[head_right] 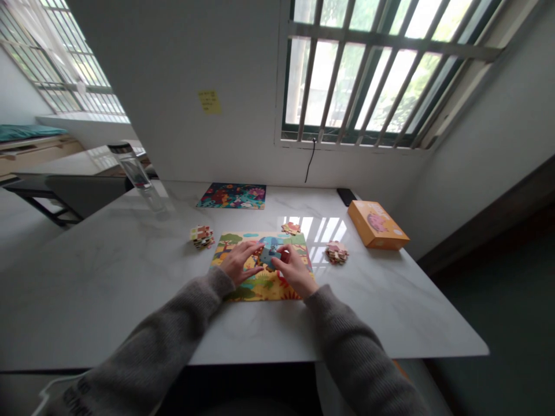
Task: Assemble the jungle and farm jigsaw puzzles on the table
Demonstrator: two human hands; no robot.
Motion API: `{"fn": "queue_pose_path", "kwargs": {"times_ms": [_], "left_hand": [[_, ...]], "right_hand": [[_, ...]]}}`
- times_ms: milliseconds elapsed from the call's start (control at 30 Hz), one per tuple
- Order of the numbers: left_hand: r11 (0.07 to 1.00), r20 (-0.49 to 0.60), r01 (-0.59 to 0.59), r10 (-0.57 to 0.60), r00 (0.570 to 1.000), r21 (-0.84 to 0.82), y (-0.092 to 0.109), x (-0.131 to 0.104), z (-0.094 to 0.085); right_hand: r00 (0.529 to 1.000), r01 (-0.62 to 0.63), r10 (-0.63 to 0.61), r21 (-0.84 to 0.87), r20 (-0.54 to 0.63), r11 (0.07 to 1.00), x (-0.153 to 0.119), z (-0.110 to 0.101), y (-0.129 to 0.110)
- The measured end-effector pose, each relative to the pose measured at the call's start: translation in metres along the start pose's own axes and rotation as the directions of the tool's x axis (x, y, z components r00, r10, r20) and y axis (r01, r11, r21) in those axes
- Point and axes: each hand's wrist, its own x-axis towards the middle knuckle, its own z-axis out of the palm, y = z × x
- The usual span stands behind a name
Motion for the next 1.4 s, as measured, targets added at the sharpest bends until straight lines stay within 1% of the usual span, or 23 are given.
{"fn": "queue_pose_path", "kwargs": {"times_ms": [100, 167, 267, 333, 467, 567, 633, 700, 767, 833, 900, 933, 1033, 1133, 1300, 1400], "left_hand": [[0.997, -0.018, 0.016, -0.017, 1.000, -0.069, 0.004, 0.001, 0.001], [0.992, -0.035, 0.034, -0.039, 0.999, -0.125, 0.007, 0.002, 0.001], [0.981, -0.071, 0.054, -0.068, 0.995, -0.188, 0.011, 0.003, 0.000], [0.976, -0.099, 0.069, -0.091, 0.991, -0.209, 0.010, 0.003, 0.001], [0.979, -0.135, 0.084, -0.110, 0.985, -0.186, 0.006, 0.002, 0.004], [0.985, -0.138, 0.076, -0.098, 0.986, -0.158, 0.002, 0.001, 0.006], [0.991, -0.133, 0.063, -0.079, 0.988, -0.118, 0.000, 0.000, 0.006], [0.996, -0.129, 0.061, -0.070, 0.989, -0.072, -0.003, -0.001, 0.005], [0.996, -0.132, 0.072, -0.078, 0.988, -0.045, -0.006, -0.002, 0.004], [0.996, -0.137, 0.085, -0.089, 0.987, -0.035, -0.008, -0.002, 0.003], [0.995, -0.132, 0.092, -0.097, 0.986, -0.040, -0.008, -0.002, 0.002], [0.995, -0.125, 0.092, -0.097, 0.987, -0.046, -0.007, -0.002, 0.002], [0.993, -0.062, 0.080, -0.086, 0.994, -0.085, -0.004, -0.003, 0.005], [0.989, 0.002, 0.070, -0.071, 0.998, -0.129, -0.001, -0.003, 0.009], [0.986, -0.033, 0.095, -0.100, 0.994, -0.138, -0.004, -0.004, 0.011], [0.986, -0.014, 0.085, -0.088, 0.996, -0.145, -0.003, -0.004, 0.012]], "right_hand": [[1.000, -0.004, 0.004, -0.004, -0.006, 1.000, -0.001, 0.000, -0.002], [0.999, -0.004, 0.004, -0.003, 0.043, 1.000, -0.003, 0.001, -0.006], [0.991, 0.006, 0.003, -0.070, 0.133, 0.998, -0.006, 0.003, -0.010], [0.988, 0.008, 0.009, -0.105, 0.157, 0.994, -0.007, 0.003, -0.009], [0.988, -0.002, 0.020, -0.120, 0.152, 0.993, -0.006, 0.003, -0.006], [0.988, 0.010, 0.013, -0.150, 0.152, 0.989, -0.005, 0.002, -0.003], [0.986, 0.030, 0.000, -0.181, 0.167, 0.983, -0.004, 0.000, -0.002], [0.983, 0.087, -0.046, -0.228, 0.178, 0.970, -0.004, -0.004, -0.004], [0.970, 0.199, -0.143, -0.313, 0.195, 0.929, -0.004, -0.009, -0.007], [0.940, 0.328, -0.244, -0.423, 0.240, 0.845, -0.005, -0.014, -0.012], [0.906, 0.416, -0.293, -0.515, 0.304, 0.749, -0.006, -0.020, -0.016], [0.896, 0.438, -0.300, -0.551, 0.327, 0.710, -0.006, -0.022, -0.017], [0.883, 0.469, -0.319, -0.619, 0.345, 0.629, -0.005, -0.026, -0.018], [0.874, 0.486, -0.337, -0.648, 0.349, 0.587, -0.005, -0.026, -0.018], [0.846, 0.532, -0.326, -0.622, 0.422, 0.575, -0.007, -0.024, -0.018], [0.839, 0.545, -0.340, -0.660, 0.426, 0.518, -0.006, -0.026, -0.017]]}}
